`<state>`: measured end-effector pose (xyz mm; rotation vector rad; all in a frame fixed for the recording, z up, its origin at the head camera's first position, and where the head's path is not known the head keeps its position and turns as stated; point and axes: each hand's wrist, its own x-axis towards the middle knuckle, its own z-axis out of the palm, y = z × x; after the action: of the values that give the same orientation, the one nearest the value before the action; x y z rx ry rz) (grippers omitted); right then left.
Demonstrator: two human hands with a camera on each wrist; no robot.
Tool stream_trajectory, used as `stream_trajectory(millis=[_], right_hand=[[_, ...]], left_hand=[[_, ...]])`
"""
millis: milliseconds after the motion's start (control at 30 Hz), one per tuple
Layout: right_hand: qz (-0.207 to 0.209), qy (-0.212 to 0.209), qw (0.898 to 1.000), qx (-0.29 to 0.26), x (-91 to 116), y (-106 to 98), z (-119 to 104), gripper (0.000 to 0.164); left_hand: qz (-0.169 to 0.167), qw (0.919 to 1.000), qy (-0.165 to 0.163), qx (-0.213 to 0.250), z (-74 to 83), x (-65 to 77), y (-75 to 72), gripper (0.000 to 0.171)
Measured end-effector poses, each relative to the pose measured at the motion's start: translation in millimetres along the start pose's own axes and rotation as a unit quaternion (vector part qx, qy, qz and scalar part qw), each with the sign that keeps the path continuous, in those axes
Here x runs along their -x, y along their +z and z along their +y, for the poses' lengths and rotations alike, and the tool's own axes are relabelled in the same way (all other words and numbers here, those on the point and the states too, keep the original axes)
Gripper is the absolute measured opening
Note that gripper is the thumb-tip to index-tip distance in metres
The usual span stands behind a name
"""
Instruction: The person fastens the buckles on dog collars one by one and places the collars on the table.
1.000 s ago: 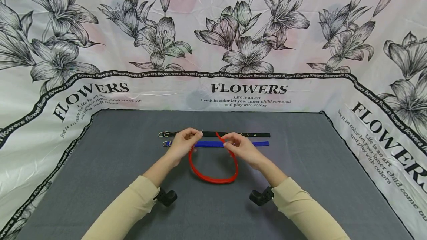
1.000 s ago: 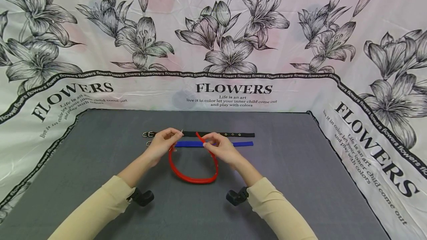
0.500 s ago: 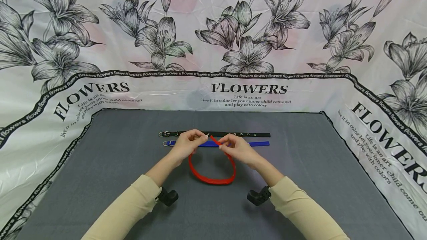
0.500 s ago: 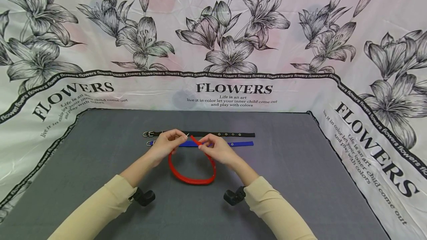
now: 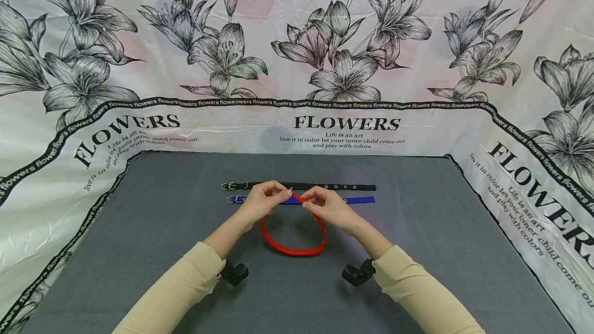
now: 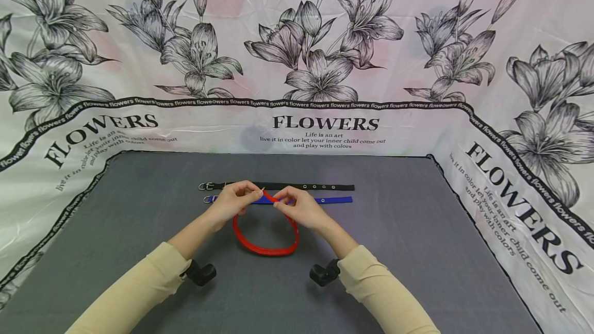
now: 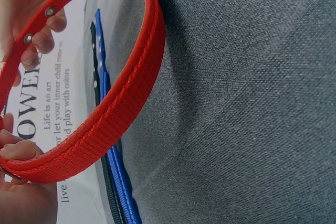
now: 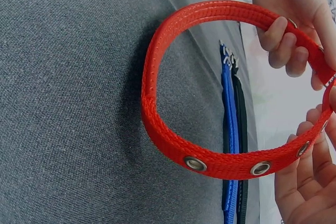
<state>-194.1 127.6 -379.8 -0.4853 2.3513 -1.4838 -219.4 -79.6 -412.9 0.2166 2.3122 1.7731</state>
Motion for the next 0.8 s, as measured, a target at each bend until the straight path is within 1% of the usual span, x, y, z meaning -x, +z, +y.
stream_trajectory(millis=[167,300,433,533,567,700,800], right_hand=[[0.001,-0.010,1.000,-0.001,-0.9,0.0,2.3,0.018],[0.004,-0.012,1.000,0.002,-1.4,-0.1,3.9,0.021],[0.009,-0.014,1.000,0.003,-9.2,0.5,20.4,0.024],[0.016,-0.013,1.000,0.005,-15.1,1.1,33.0,0.021],[0.018,-0.012,1.000,0.005,-15.3,1.2,33.8,0.020],[0.018,-0.009,1.000,0.002,-14.0,1.1,29.6,0.019],[0.012,-0.011,1.000,-0.002,-8.4,0.9,17.2,0.019]], left_hand=[[-0.007,0.9998,-0.005,-0.017,0.6,-1.0,-0.4,0.020],[-0.013,0.9995,-0.013,-0.027,2.3,-1.0,-1.6,0.021],[-0.018,0.9992,-0.019,-0.029,3.7,-0.6,-3.4,0.021],[-0.020,0.9991,-0.023,-0.028,3.7,-0.5,-4.6,0.019],[-0.021,0.9991,-0.024,-0.028,3.5,-0.6,-4.8,0.019],[-0.021,0.9992,-0.024,-0.026,3.5,-0.4,-5.5,0.019],[-0.020,0.9993,-0.018,-0.026,3.3,-0.2,-5.7,0.019]])
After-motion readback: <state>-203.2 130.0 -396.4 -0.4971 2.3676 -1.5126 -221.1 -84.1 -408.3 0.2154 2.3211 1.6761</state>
